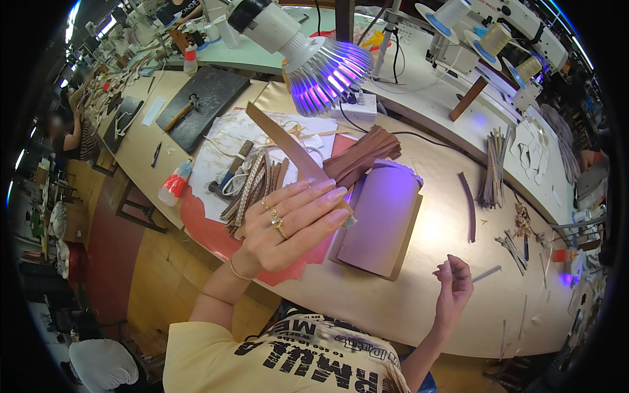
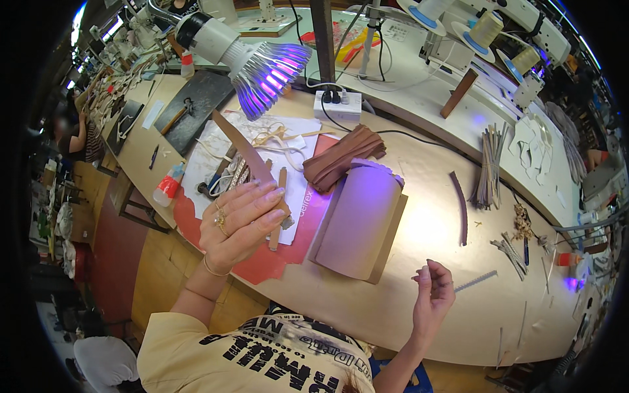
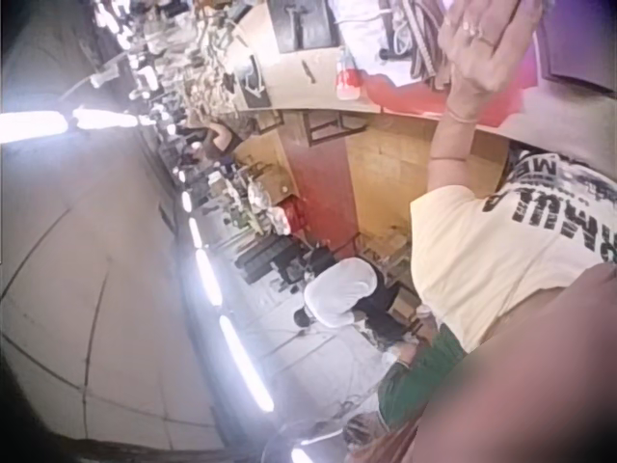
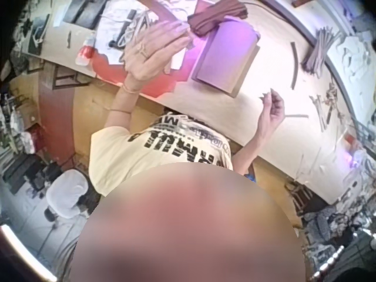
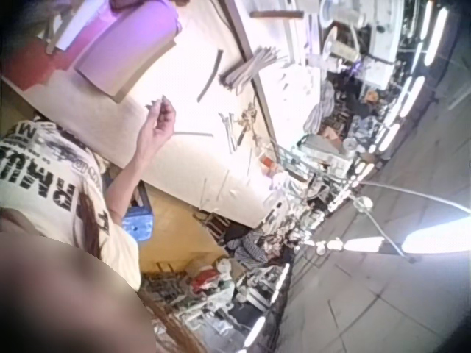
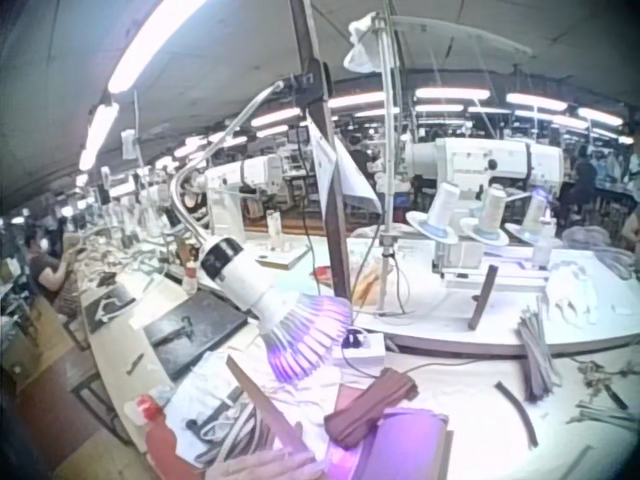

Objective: The person pours liquid from one bottle into another, then uses the liquid to adhere a braided strap to a cylindrical cardboard form. They repeatedly wrap and press the strap around the form to secure it.

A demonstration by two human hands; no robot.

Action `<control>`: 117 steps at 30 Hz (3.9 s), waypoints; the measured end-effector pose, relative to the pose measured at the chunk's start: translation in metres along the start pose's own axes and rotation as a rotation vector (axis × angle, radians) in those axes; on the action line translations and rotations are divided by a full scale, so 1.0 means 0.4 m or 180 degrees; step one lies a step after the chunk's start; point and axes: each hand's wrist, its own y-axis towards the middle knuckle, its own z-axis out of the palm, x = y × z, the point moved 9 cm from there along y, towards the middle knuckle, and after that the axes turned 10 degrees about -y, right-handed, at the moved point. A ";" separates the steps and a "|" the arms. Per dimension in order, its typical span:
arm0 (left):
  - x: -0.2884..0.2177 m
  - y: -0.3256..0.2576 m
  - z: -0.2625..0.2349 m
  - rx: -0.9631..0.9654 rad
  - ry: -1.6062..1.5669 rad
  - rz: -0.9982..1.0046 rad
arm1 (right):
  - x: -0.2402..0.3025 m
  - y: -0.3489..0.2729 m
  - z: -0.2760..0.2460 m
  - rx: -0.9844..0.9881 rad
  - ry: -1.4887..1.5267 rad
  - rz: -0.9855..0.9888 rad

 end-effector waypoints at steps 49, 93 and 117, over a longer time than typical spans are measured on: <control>0.262 -0.207 0.138 -0.0023 -0.0448 -0.2338 | -0.318 0.164 -0.427 -0.1881 -0.2696 0.1416; 0.209 0.048 0.462 0.0708 -0.4492 -0.3367 | 0.204 0.126 0.278 0.1481 0.1164 0.0232; 0.247 -0.118 0.459 -0.0905 -0.4545 -0.4103 | 0.062 0.266 0.262 -0.0131 0.2699 0.0792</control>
